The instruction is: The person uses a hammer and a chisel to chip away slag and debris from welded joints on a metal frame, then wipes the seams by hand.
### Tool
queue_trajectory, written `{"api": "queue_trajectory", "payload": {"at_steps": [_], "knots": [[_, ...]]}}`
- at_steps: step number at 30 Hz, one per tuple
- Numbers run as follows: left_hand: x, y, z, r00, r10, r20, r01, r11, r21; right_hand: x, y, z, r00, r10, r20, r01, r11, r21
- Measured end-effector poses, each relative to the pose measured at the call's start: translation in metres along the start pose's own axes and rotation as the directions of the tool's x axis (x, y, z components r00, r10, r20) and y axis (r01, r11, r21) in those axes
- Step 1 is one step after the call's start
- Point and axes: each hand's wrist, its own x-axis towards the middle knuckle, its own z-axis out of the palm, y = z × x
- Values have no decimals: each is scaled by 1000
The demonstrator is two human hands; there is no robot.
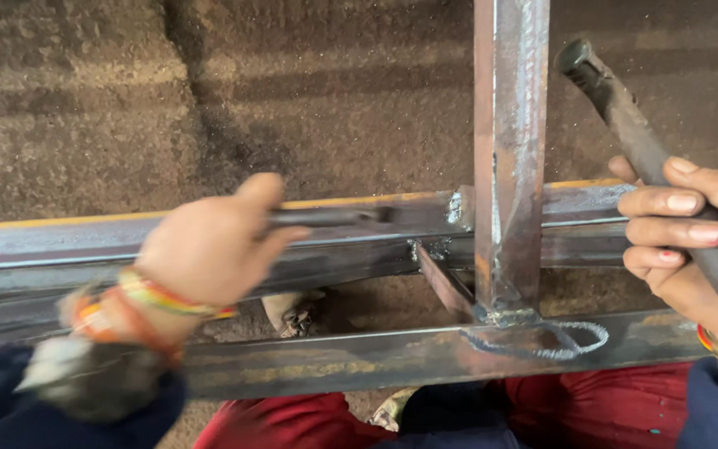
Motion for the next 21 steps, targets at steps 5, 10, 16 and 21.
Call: {"api": "queue_trajectory", "payload": {"at_steps": [5, 10, 16, 21], "knots": [[18, 25, 29, 999, -38, 4, 38, 992, -124, 1, 3, -6, 1000, -12, -4, 12, 999, 52], [22, 32, 39, 976, 154, -156, -173, 979, -111, 0, 4, -5, 999, 30, 30, -34, 991, 129], [17, 29, 27, 972, 135, -190, -178, 956, -232, -3, -2, -9, 1000, 3, 6, -4, 999, 39], [30, 42, 52, 919, 207, -336, -298, 922, -246, 1, -4, -13, 994, 35, 103, -51, 986, 157]]}}
